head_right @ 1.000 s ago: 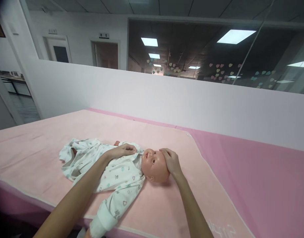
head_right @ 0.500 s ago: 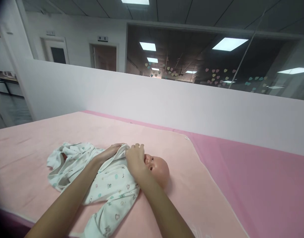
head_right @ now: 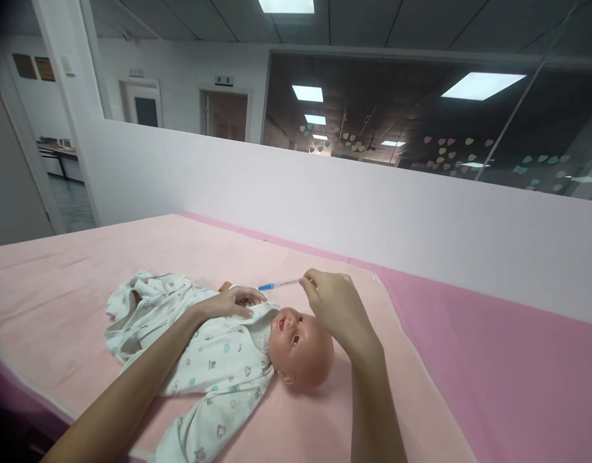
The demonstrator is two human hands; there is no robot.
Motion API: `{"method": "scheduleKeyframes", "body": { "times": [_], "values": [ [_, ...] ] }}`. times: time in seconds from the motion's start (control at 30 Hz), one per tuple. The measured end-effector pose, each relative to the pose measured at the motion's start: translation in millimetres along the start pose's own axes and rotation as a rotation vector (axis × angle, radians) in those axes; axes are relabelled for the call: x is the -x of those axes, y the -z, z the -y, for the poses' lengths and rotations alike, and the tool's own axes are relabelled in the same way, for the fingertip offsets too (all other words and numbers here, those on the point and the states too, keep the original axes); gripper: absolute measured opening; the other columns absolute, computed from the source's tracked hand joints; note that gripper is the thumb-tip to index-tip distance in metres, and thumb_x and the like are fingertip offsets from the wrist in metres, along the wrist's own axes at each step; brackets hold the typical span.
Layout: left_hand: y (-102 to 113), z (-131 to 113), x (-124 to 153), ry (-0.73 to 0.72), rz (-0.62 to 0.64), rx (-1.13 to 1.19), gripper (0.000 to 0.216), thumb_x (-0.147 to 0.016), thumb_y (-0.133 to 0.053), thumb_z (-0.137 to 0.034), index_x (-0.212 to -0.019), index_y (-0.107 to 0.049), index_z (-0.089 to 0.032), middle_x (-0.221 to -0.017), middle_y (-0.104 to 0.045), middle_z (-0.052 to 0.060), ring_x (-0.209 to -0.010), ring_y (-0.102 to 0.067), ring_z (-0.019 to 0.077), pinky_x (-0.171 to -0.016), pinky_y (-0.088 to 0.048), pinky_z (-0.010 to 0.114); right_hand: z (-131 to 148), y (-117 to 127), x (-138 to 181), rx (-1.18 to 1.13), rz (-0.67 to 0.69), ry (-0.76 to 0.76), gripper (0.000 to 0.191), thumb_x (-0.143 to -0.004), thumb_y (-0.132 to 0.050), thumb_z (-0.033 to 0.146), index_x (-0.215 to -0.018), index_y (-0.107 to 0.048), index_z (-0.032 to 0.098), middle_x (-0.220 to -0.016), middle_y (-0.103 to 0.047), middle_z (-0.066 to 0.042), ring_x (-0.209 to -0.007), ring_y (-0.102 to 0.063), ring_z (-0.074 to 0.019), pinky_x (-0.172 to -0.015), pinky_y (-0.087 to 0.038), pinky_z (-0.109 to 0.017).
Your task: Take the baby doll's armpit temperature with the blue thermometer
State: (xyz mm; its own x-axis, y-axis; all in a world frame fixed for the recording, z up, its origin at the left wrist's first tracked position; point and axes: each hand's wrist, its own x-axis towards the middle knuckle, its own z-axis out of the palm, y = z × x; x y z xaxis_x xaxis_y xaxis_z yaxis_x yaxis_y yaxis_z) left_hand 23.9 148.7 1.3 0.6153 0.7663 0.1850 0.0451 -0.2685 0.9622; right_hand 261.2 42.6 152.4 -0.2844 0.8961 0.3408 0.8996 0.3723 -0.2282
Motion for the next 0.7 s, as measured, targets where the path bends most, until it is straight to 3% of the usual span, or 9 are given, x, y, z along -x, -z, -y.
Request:
{"method": "scheduleKeyframes", "body": {
  "times": [0.07, 0.13, 0.23, 0.33, 0.43, 0.53, 0.7],
  "values": [
    [0, -1, 4, -0.05, 0.124, 0.107, 0.059, -0.056, -0.08, -0.025, -0.113, -0.061, -0.021, -0.097, -0.062, 0.005, -0.094, -0.052, 0.0184, -0.082, -0.038, 0.028, -5, 3, -1, -0.168, -0.019, -0.026, 0.031, -0.089, -0.036, 0.034, -0.069, -0.055, 0.02, -0.072, -0.061, 0.001, -0.064, -0.051, -0.0119, -0.058, -0.032, -0.024],
    [1, -1, 7, -0.125, 0.112, 0.34, 0.065, -0.055, -0.081, -0.029, -0.116, -0.059, -0.021, -0.095, -0.063, 0.006, -0.094, -0.054, 0.0194, -0.086, -0.038, 0.031, -7, -2, -6, -0.302, -0.009, -0.002, 0.031, -0.088, -0.037, 0.037, -0.072, -0.057, 0.019, -0.078, -0.063, 0.001, -0.068, -0.053, -0.012, -0.061, -0.035, -0.023],
    [1, 1, 9, -0.25, -0.104, 0.71, 0.048, -0.058, -0.08, -0.037, -0.1, -0.066, -0.019, -0.08, -0.064, 0.004, -0.081, -0.058, 0.0177, -0.084, -0.041, 0.034, -6, -15, -16, -0.422, 0.032, 0.071, 0.035, -0.088, -0.038, 0.038, -0.069, -0.059, 0.018, -0.081, -0.064, 0.0, -0.072, -0.053, -0.0121, -0.065, -0.036, -0.023],
    [2, 1, 9, -0.278, -0.321, 0.91, 0.022, -0.062, -0.078, -0.032, -0.073, -0.067, -0.017, -0.064, -0.062, 0.001, -0.067, -0.058, 0.0137, -0.077, -0.044, 0.032, -4, -27, -23, -0.472, 0.095, 0.12, 0.034, -0.086, -0.04, 0.038, -0.068, -0.06, 0.018, -0.08, -0.065, -0.001, -0.076, -0.054, -0.0129, -0.069, -0.038, -0.023],
    [2, 1, 9, -0.274, -0.413, 0.99, 0.018, -0.064, -0.077, -0.029, -0.068, -0.065, -0.016, -0.056, -0.059, -0.002, -0.059, -0.055, 0.0111, -0.072, -0.045, 0.031, -4, -36, -26, -0.465, 0.195, 0.106, 0.031, -0.084, -0.043, 0.036, -0.07, -0.063, 0.017, -0.076, -0.065, -0.002, -0.07, -0.055, -0.0129, -0.063, -0.04, -0.023],
    [2, 0, 9, -0.275, -0.429, 0.998, 0.019, -0.064, -0.077, -0.03, -0.067, -0.064, -0.016, -0.056, -0.059, -0.002, -0.057, -0.053, 0.0102, -0.07, -0.046, 0.029, -6, -41, -26, -0.424, 0.256, 0.099, 0.03, -0.082, -0.044, 0.034, -0.067, -0.062, 0.016, -0.071, -0.062, -0.002, -0.056, -0.05, -0.0101, -0.052, -0.037, -0.022],
    [2, -2, 9, -0.179, -0.416, 0.952, 0.02, -0.071, -0.071, -0.033, -0.072, -0.065, -0.014, -0.056, -0.058, 0.0, -0.055, -0.052, 0.0109, -0.066, -0.046, 0.029, -8, -45, -25, -0.32, 0.232, 0.134, 0.027, -0.075, -0.047, 0.026, -0.05, -0.051, 0.017, -0.047, -0.043, 0.004, -0.045, -0.038, -0.0072, -0.048, -0.031, -0.021]
  ]
}}
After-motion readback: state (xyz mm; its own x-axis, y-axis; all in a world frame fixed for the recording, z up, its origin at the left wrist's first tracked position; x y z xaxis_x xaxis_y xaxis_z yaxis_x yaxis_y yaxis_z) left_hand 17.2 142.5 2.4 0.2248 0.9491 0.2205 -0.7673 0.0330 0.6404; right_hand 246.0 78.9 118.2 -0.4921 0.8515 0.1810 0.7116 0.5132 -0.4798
